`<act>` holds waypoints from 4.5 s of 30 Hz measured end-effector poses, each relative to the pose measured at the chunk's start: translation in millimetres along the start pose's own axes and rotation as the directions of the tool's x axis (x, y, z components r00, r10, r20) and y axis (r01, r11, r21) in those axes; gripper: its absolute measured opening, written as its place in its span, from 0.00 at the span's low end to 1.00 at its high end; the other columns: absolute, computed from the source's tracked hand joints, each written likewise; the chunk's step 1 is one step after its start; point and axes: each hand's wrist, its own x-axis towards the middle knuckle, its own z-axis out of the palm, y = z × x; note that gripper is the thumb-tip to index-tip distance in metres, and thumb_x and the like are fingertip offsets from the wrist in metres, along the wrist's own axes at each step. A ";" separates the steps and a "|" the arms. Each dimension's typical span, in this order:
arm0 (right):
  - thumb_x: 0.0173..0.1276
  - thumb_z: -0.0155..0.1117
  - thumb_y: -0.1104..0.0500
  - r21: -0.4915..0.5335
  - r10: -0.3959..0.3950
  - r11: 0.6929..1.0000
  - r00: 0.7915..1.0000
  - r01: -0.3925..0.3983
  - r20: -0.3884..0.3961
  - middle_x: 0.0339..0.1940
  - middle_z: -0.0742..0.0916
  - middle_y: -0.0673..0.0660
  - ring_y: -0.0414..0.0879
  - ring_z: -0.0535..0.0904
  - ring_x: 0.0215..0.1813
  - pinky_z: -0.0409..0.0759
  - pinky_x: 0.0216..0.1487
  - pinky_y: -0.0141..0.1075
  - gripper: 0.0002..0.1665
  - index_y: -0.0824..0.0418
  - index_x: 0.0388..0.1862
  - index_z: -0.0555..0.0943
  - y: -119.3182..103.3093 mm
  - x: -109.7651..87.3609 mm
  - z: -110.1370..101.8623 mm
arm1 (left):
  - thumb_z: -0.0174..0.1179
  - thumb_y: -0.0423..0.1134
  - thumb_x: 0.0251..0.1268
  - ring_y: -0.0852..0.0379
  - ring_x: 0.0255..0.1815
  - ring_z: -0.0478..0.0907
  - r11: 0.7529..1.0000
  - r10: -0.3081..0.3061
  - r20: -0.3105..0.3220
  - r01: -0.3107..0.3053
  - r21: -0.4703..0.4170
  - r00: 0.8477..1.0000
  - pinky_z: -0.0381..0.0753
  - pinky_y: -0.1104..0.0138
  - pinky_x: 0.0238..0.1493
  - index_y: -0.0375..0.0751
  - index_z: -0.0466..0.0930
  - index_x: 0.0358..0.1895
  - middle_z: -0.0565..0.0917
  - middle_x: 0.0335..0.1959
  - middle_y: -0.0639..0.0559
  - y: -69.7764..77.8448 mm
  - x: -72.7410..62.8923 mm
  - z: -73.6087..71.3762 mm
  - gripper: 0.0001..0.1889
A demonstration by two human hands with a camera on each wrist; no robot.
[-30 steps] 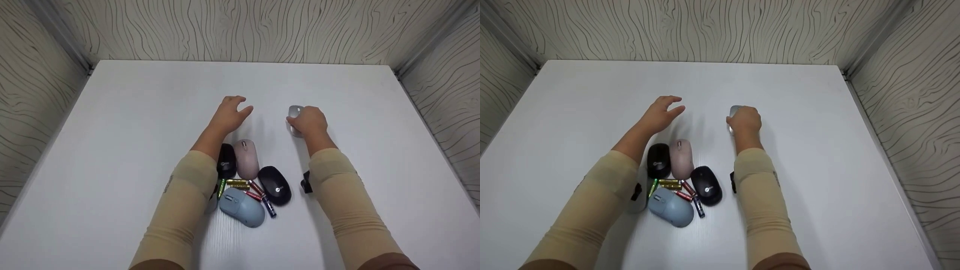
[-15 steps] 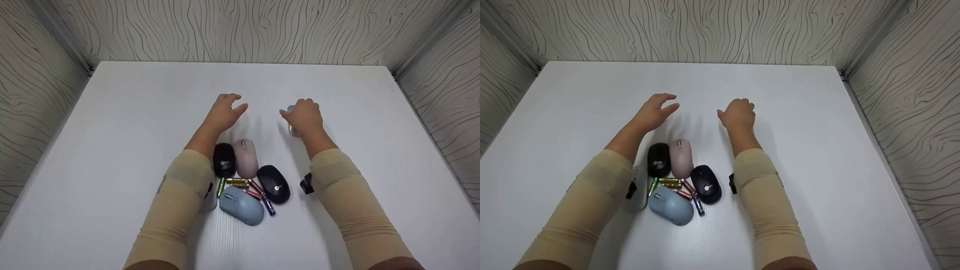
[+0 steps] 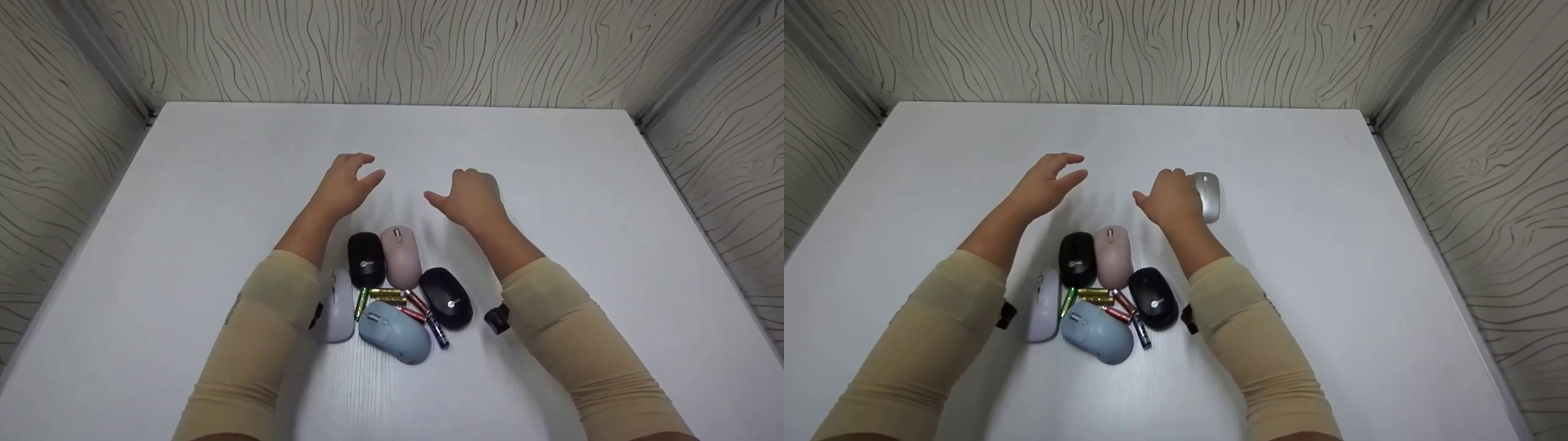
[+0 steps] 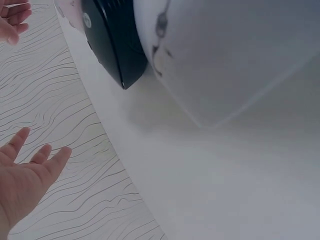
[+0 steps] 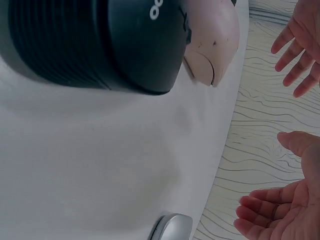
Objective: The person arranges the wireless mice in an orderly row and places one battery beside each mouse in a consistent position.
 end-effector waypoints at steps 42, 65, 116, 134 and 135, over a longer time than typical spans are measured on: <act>0.58 0.60 0.41 0.199 -0.160 0.971 0.981 0.137 0.110 0.46 0.80 0.65 0.55 0.76 0.47 0.73 0.51 0.46 0.38 0.71 0.54 0.72 -44.5 -41.8 49.3 | 0.50 0.53 0.66 0.51 0.69 0.54 0.998 0.005 0.030 -0.003 -0.058 1.000 0.58 0.56 0.65 0.50 0.64 0.64 0.58 0.68 0.49 -32.0 -46.8 -3.0 0.26; 0.47 0.62 0.42 0.137 -0.084 0.988 0.987 0.065 0.136 0.47 0.76 0.63 0.53 0.74 0.44 0.75 0.47 0.45 0.43 0.69 0.57 0.68 -57.7 -41.3 61.6 | 0.49 0.52 0.66 0.51 0.69 0.55 0.998 -0.015 0.035 0.018 -0.068 0.999 0.57 0.56 0.66 0.49 0.64 0.64 0.59 0.68 0.48 -38.3 -47.3 1.8 0.26; 0.50 0.61 0.42 0.170 0.018 0.985 0.994 -0.036 0.107 0.47 0.76 0.64 0.54 0.73 0.45 0.74 0.48 0.44 0.42 0.69 0.56 0.67 -45.8 12.7 2.8 | 0.49 0.55 0.66 0.51 0.69 0.54 0.996 -0.062 0.030 0.063 -0.057 0.998 0.59 0.56 0.65 0.50 0.63 0.65 0.57 0.69 0.48 -27.7 -21.1 -6.8 0.27; 0.54 0.61 0.44 0.189 0.091 0.976 0.989 -0.112 0.115 0.52 0.76 0.65 0.55 0.73 0.51 0.71 0.55 0.46 0.40 0.71 0.57 0.68 -35.3 39.5 11.3 | 0.48 0.56 0.65 0.51 0.69 0.55 0.997 -0.074 0.075 0.076 -0.029 0.994 0.59 0.58 0.65 0.50 0.63 0.65 0.56 0.69 0.47 -5.0 -7.7 6.2 0.27; 0.54 0.61 0.44 0.194 0.095 0.974 0.988 -0.117 0.118 0.52 0.76 0.65 0.55 0.73 0.51 0.71 0.55 0.46 0.39 0.70 0.57 0.68 -35.3 40.2 11.7 | 0.48 0.56 0.65 0.51 0.69 0.55 0.997 -0.077 0.077 0.079 -0.026 0.994 0.59 0.58 0.65 0.50 0.63 0.65 0.56 0.69 0.47 -4.8 -7.3 6.2 0.28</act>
